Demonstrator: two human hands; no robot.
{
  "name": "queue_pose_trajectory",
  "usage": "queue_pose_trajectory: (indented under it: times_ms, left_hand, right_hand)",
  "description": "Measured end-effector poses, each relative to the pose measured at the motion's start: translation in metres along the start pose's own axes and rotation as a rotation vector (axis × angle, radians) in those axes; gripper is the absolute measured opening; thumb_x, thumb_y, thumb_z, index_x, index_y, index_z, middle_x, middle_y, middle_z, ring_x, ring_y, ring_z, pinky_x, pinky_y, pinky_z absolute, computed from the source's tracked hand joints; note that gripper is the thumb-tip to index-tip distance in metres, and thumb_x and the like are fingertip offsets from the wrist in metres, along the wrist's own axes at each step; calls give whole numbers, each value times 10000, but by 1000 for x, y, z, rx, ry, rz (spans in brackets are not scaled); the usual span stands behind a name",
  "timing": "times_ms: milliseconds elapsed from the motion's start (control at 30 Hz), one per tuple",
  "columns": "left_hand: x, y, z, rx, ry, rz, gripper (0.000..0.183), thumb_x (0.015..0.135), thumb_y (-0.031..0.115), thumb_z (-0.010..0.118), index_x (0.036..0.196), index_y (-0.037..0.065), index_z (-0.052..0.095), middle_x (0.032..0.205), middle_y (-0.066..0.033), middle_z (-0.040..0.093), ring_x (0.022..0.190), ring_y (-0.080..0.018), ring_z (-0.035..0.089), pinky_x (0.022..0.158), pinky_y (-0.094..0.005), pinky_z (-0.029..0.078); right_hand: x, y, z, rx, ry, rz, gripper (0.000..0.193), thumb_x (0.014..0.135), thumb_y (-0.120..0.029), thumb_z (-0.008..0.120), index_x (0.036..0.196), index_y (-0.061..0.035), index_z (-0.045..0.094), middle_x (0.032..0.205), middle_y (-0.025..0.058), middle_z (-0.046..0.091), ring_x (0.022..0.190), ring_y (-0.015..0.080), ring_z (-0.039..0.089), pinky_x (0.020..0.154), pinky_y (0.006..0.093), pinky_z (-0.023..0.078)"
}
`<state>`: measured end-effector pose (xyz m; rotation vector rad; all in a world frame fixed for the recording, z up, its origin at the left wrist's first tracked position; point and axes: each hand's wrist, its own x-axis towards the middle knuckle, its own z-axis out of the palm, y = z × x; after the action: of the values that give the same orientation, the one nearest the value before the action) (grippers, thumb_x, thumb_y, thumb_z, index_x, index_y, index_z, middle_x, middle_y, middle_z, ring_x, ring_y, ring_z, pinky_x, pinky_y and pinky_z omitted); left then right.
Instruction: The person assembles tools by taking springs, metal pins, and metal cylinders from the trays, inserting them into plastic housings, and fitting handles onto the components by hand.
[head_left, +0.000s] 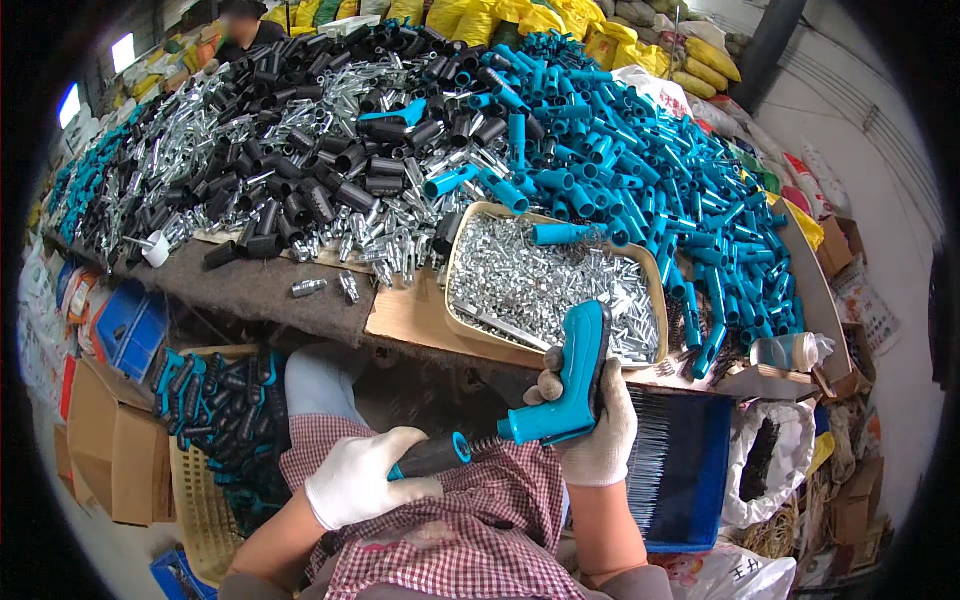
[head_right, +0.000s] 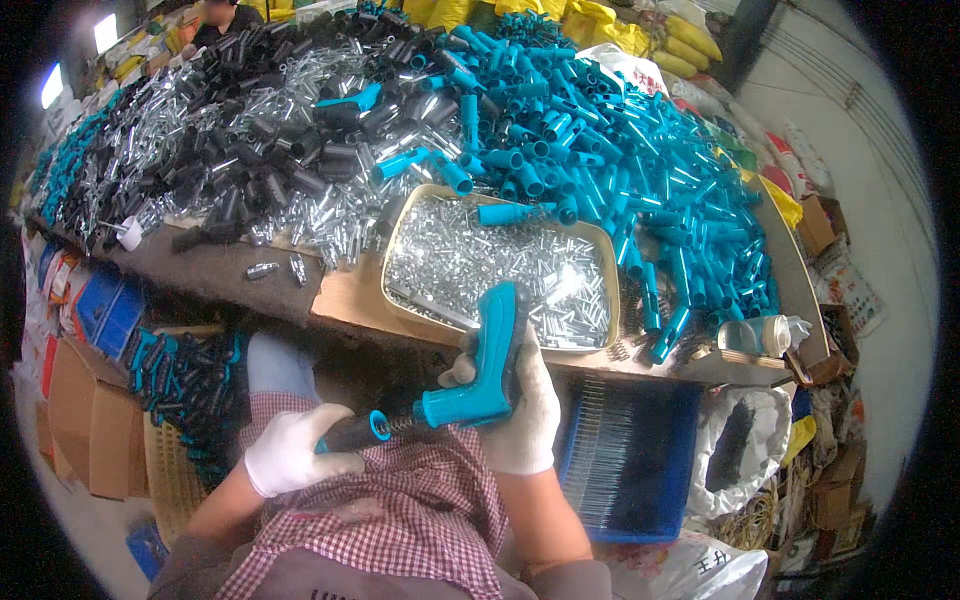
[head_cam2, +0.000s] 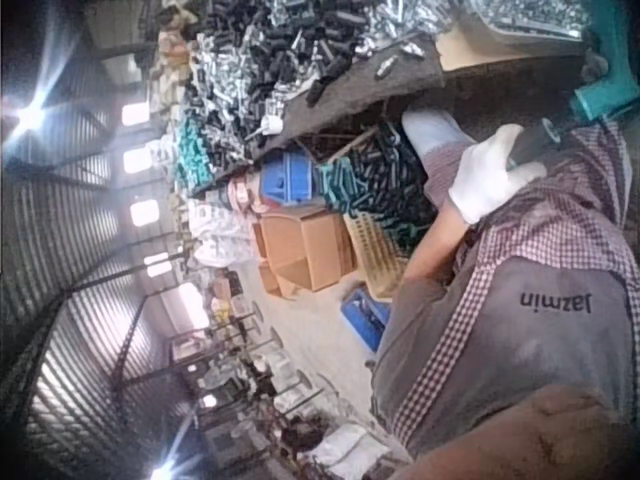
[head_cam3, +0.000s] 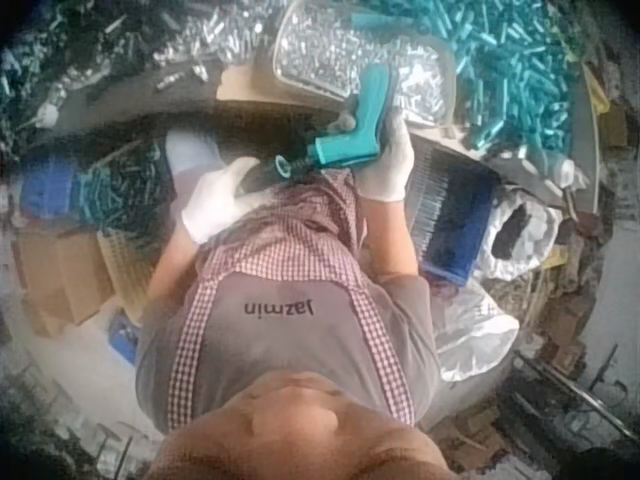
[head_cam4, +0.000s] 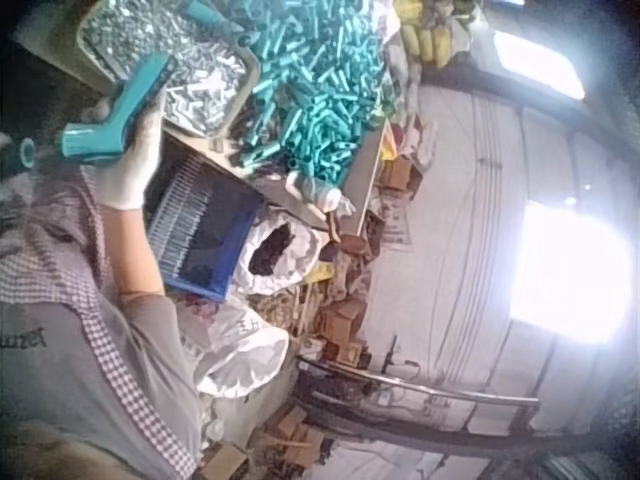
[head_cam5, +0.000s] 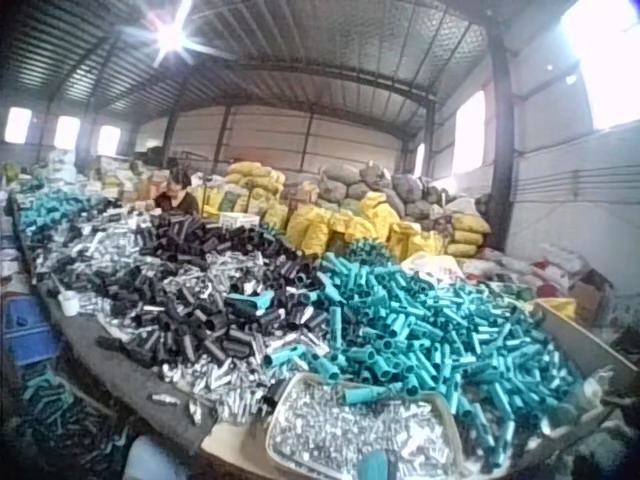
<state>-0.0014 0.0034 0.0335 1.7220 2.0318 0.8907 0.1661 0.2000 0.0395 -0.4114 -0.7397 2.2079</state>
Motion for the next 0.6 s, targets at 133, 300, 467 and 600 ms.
queue_pose_trajectory:
  times_ms: [133,300,467,600]
  left_hand:
    - [-1,-2,1,-9,-6,-12,602,755,470,783,1100,7,611,858,-176,696,750,-355,698,651,-404,562]
    - [0,0,-2,-1,-6,-16,599,759,475,777,1095,7,614,861,-174,697,757,-352,699,654,-403,562]
    - [1,0,-3,3,-71,-69,652,722,458,802,1119,-21,608,878,-221,679,787,-384,690,673,-419,556]
    - [3,1,-6,49,-145,-55,582,768,471,771,1104,22,617,860,-171,697,767,-344,701,668,-402,561]
  right_hand:
    - [-1,1,1,25,-22,12,550,992,-485,465,1351,-70,431,1068,111,565,831,206,595,777,427,532]
    - [-2,0,1,41,-16,13,564,988,-490,471,1345,-56,427,1064,108,567,829,203,597,780,422,529]
    - [-4,7,8,-71,7,-39,548,1018,-482,399,1289,-18,500,1075,124,566,778,170,549,765,368,462]
    - [-3,13,12,35,-8,4,567,998,-515,431,1266,-25,525,1057,121,576,772,178,550,758,364,457]
